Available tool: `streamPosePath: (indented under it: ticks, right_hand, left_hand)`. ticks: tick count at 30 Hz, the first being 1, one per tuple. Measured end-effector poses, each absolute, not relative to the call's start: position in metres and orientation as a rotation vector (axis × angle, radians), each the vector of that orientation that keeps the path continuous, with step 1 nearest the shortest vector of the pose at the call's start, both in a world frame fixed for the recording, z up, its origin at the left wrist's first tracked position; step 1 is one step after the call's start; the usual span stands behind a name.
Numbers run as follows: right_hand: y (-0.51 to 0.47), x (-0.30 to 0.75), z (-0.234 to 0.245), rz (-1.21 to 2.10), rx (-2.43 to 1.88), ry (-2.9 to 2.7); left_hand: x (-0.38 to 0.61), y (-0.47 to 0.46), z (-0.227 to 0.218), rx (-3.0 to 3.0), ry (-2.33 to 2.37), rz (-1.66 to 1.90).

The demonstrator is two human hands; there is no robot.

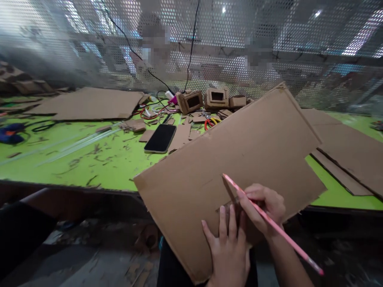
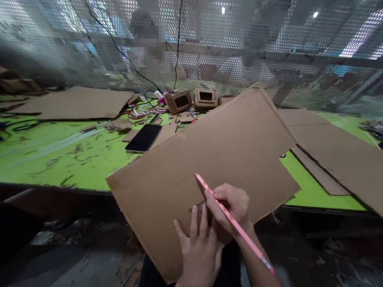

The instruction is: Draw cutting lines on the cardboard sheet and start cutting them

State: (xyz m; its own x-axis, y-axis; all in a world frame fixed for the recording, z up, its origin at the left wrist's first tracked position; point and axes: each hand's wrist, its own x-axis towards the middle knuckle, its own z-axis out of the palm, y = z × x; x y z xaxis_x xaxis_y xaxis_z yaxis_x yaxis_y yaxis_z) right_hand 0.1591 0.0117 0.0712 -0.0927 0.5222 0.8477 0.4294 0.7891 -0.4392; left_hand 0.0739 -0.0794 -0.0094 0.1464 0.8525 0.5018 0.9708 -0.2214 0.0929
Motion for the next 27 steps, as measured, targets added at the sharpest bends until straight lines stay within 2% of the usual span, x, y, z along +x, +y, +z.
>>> streamPosePath:
  ticks: [6,13,21,27]
  right_hand:
    - [0.015,0.152,0.080,-0.033,-0.599,-1.956]
    - [0.014,0.153,0.085,-0.108,-0.662,-2.040]
    - [0.015,0.153,0.083,-0.101,-0.646,-2.047]
    - [0.013,0.154,0.076,-0.021,-0.700,-1.835]
  left_hand:
    - [0.074,-0.079,-0.010,-2.185,-1.760,-0.692]
    - [0.074,-0.079,-0.009,-2.182,-1.770,-0.714]
    - [0.075,-0.079,-0.010,-2.182,-1.783,-0.703]
    - [0.074,-0.080,-0.010,-2.177,-1.770,-0.691]
